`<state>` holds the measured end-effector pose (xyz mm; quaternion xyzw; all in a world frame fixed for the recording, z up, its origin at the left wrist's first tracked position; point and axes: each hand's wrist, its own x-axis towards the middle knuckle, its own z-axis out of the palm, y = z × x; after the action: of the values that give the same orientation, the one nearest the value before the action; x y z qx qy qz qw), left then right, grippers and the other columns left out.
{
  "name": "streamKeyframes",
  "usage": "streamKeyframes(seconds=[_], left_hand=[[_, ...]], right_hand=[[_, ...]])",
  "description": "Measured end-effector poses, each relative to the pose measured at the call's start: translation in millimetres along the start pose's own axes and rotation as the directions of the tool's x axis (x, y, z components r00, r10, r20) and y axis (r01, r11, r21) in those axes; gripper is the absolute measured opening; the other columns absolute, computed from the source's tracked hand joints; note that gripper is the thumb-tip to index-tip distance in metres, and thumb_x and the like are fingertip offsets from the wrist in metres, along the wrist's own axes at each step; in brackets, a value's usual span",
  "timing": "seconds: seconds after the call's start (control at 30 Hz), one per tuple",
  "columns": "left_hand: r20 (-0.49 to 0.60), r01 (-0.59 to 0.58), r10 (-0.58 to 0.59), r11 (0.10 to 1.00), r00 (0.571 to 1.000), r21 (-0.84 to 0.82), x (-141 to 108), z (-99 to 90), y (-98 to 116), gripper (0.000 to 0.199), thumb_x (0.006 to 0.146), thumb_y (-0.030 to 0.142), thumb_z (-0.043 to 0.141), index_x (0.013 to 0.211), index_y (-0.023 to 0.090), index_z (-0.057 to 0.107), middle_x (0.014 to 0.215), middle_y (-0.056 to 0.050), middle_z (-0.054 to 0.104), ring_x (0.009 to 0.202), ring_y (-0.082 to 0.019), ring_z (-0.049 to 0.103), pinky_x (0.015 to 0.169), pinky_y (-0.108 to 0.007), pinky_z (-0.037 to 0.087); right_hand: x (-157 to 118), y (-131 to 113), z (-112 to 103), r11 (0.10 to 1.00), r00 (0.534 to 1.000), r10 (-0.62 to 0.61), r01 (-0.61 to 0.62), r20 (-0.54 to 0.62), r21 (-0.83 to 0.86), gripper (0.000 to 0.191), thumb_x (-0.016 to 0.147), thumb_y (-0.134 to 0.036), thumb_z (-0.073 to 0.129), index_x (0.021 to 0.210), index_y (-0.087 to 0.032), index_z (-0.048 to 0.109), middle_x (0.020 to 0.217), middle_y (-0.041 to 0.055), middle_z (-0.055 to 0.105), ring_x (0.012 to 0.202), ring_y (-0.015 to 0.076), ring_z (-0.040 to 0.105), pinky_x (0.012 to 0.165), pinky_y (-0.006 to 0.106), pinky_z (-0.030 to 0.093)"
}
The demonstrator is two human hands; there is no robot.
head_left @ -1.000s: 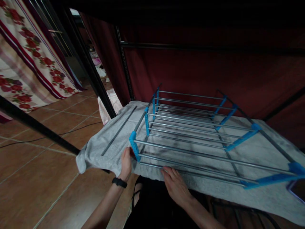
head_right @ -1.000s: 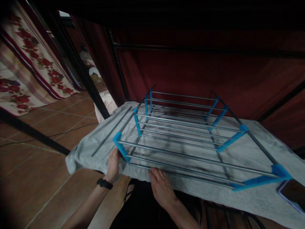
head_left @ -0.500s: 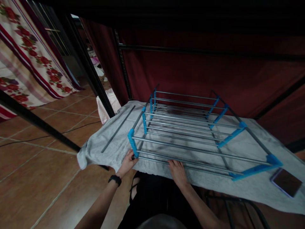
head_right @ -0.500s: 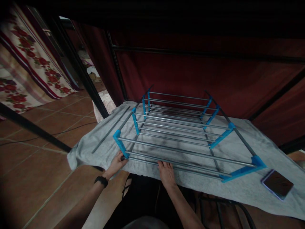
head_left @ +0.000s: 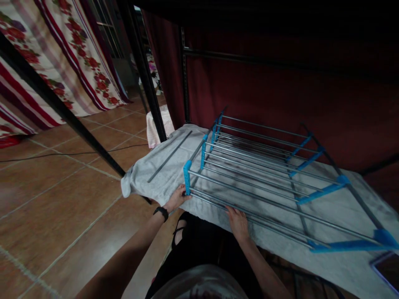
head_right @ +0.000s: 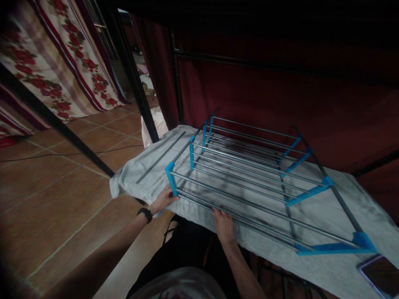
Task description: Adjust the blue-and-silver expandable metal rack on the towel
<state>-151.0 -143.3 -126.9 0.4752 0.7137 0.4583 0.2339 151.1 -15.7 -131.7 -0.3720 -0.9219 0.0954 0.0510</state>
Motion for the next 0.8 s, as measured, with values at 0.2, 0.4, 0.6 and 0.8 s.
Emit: streamKeyframes(seconds=[0.2, 0.4, 0.6, 0.8], left_hand=[[0.013, 0.028, -0.028, 1.000, 1.000, 0.001, 1.6, -0.3, 0.6, 0.006, 0.069, 0.021, 0.068, 0.074, 0.017, 0.068, 0.100, -0.006, 0.055, 0.095, -0.021, 0.051, 0.089, -0.035, 0.048], [0.028, 0.036, -0.036, 0.999, 0.999, -0.008, 2.8, 0.5, -5.2, 0.013, 0.069, 0.022, 0.070, 0.082, 0.018, 0.073, 0.095, -0.005, 0.054, 0.090, -0.019, 0.053, 0.085, -0.033, 0.049], [0.034, 0.019, -0.018, 1.000, 0.999, -0.016, 3.3, 2.6, -11.0, 0.014, 0.071, 0.024, 0.070, 0.084, 0.018, 0.073, 0.097, -0.005, 0.053, 0.090, -0.019, 0.053, 0.087, -0.034, 0.048], [0.024, 0.006, -0.006, 1.000, 1.000, -0.012, 4.3, 5.2, -12.2, 0.013, 0.071, 0.027, 0.073, 0.082, 0.018, 0.073, 0.100, -0.006, 0.054, 0.094, -0.020, 0.053, 0.093, -0.036, 0.047]], right_hand=[[0.1, 5.6, 3.4, 0.999, 0.999, -0.047, 0.047, 0.000, -0.017, 0.035, 0.099, -0.021, 0.041, 0.127, -0.026, 0.063, 0.119, 0.0068, 0.069, 0.120, 0.0202, 0.058, 0.098, 0.033, 0.042], [1.4, 8.1, 4.4, 0.999, 0.999, -0.044, 0.044, -0.002, 0.001, 0.036, 0.099, -0.022, 0.039, 0.126, -0.024, 0.063, 0.118, 0.0070, 0.070, 0.110, 0.0202, 0.063, 0.095, 0.033, 0.045], [-0.7, 7.1, 1.5, 0.997, 0.997, -0.079, 0.079, -0.015, -0.010, 0.035, 0.099, -0.024, 0.037, 0.124, -0.024, 0.063, 0.116, 0.0071, 0.070, 0.110, 0.0207, 0.062, 0.094, 0.033, 0.044], [-2.2, 7.7, 4.1, 0.997, 0.998, -0.066, 0.066, -0.010, -0.039, 0.035, 0.101, -0.024, 0.036, 0.123, -0.023, 0.063, 0.115, 0.0075, 0.071, 0.110, 0.0208, 0.062, 0.095, 0.033, 0.042]])
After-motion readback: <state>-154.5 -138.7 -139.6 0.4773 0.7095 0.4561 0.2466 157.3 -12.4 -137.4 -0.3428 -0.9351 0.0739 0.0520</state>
